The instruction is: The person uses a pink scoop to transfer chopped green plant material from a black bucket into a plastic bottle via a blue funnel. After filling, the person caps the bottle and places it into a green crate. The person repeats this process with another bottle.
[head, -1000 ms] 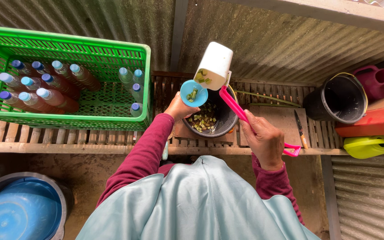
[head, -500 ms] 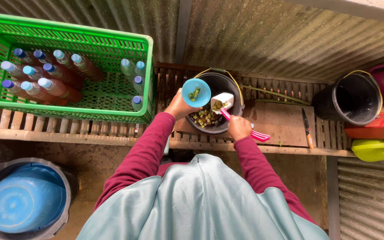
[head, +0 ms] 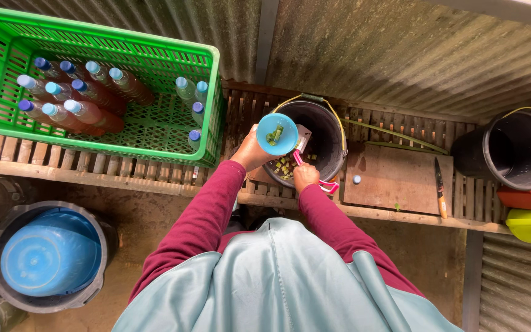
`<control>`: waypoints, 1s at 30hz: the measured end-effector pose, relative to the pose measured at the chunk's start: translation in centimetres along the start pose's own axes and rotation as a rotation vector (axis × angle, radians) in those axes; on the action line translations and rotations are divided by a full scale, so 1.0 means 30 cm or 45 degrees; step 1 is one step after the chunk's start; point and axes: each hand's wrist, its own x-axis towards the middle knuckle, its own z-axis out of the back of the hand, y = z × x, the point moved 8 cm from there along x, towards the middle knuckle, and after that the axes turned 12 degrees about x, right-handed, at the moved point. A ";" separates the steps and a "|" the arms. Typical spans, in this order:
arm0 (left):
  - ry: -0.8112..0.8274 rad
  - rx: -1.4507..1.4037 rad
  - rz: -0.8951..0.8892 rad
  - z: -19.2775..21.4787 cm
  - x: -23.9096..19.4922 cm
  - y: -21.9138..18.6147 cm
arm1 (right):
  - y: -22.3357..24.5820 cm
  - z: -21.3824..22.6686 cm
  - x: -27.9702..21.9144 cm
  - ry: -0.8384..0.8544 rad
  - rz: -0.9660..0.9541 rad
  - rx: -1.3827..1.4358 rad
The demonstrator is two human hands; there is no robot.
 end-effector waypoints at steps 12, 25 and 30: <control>0.081 -0.014 0.084 0.002 0.018 -0.003 | 0.010 -0.078 -0.005 0.496 0.228 -0.020; 0.118 -0.135 0.063 -0.008 0.026 -0.003 | -0.397 0.450 -0.206 0.138 -0.346 0.980; 0.143 -0.116 0.026 -0.027 0.041 0.006 | -0.387 0.741 -0.338 -0.175 -0.333 1.111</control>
